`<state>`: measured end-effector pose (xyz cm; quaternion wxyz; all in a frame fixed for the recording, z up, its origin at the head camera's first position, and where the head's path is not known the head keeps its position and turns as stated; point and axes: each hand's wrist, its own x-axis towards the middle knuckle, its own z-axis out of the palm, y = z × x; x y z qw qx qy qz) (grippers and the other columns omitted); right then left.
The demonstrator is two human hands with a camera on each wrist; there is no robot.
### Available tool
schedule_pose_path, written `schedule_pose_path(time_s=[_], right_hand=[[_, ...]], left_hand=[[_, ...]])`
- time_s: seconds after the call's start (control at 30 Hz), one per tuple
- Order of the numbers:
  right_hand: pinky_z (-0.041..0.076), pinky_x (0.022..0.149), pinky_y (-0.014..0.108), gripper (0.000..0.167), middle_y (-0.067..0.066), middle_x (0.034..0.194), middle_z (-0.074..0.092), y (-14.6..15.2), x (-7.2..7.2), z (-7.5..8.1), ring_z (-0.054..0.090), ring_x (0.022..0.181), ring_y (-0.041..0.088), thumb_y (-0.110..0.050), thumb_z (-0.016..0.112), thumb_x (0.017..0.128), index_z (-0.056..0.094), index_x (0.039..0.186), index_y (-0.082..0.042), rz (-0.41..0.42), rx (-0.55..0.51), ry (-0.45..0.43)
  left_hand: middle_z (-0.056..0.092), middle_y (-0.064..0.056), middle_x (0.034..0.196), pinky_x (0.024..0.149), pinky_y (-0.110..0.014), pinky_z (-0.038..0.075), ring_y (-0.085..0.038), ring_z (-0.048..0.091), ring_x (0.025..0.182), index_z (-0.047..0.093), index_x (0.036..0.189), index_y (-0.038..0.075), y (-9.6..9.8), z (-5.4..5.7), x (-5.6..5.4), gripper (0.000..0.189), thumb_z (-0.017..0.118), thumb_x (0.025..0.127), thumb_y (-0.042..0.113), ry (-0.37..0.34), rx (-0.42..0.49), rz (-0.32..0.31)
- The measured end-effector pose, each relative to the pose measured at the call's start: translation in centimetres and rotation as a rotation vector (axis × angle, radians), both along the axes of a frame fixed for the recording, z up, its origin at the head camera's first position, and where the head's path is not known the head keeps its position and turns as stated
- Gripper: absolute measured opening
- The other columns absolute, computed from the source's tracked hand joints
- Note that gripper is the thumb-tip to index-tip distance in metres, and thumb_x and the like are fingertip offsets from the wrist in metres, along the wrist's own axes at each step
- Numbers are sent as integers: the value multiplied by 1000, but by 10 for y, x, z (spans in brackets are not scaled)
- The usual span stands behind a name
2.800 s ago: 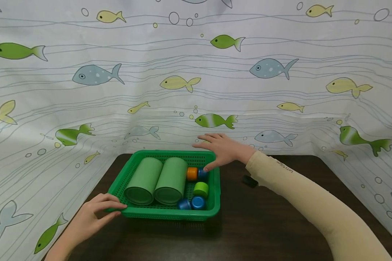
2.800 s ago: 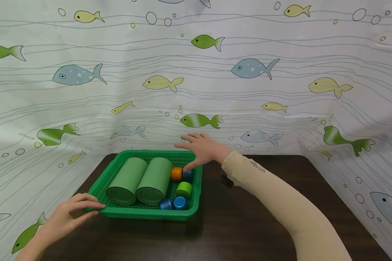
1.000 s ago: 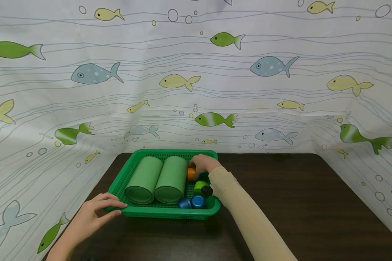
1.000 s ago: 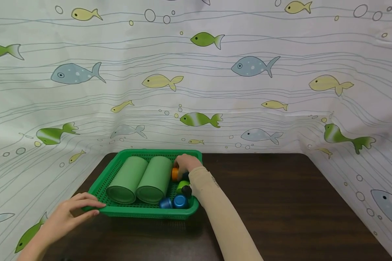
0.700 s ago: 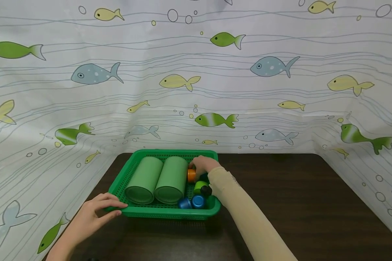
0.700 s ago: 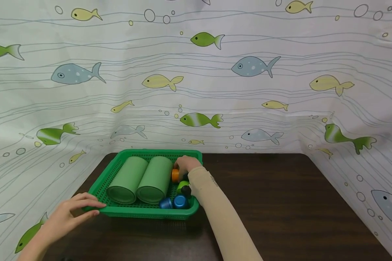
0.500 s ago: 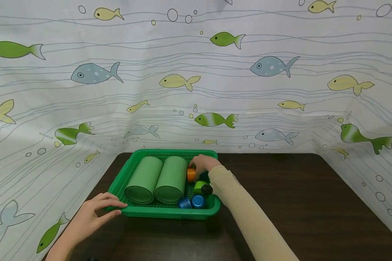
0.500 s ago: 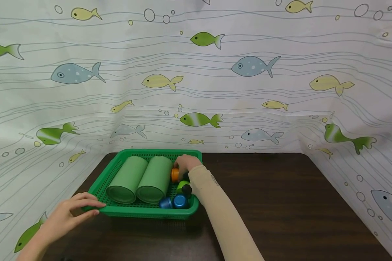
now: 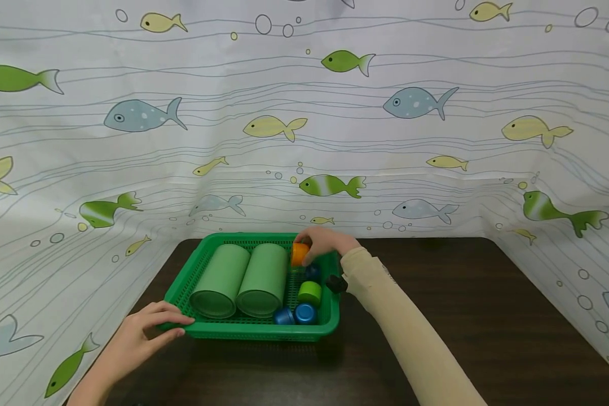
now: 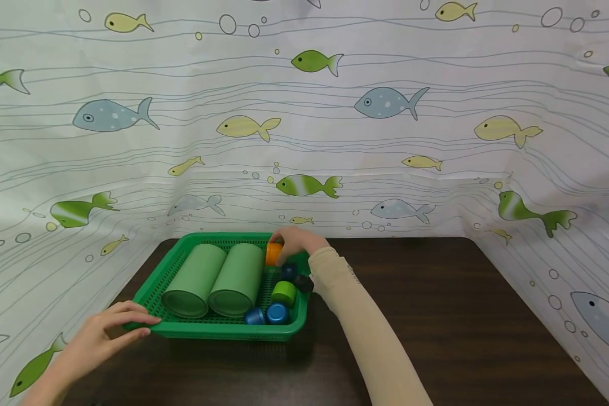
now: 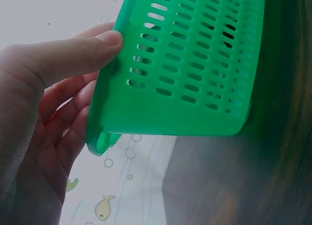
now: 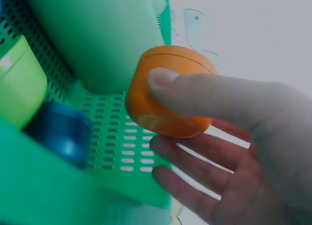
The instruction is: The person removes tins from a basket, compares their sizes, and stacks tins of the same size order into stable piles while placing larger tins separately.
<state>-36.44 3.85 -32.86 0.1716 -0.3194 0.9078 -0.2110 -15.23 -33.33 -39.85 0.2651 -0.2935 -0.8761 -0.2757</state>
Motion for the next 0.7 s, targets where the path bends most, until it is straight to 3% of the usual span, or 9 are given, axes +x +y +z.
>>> schedule_pose_path(time_s=[0.3,0.53,0.7], right_hand=[[49,104,41,58,10,130,62,38,-7,11,60,119,27,-18,77,83,56,136,-10,72,-223,68],[49,104,47,58,15,133,58,73,-7,11,62,117,30,-14,75,85,51,138,-7,62,-410,47],[51,102,46,64,15,136,56,96,-4,10,63,116,30,-11,76,85,48,143,-8,37,-466,51]], left_hand=[[65,14,97,79,-6,43,6,56,92,77,100,24,-2,-2,-2,47,85,65,-7,4,-7,0],[64,16,97,78,-6,43,8,55,92,77,101,23,-1,-1,-2,47,84,66,-7,-1,-3,-18],[64,17,97,77,-6,43,8,55,92,77,100,24,-2,-1,-2,47,84,66,-7,3,-5,-16]])
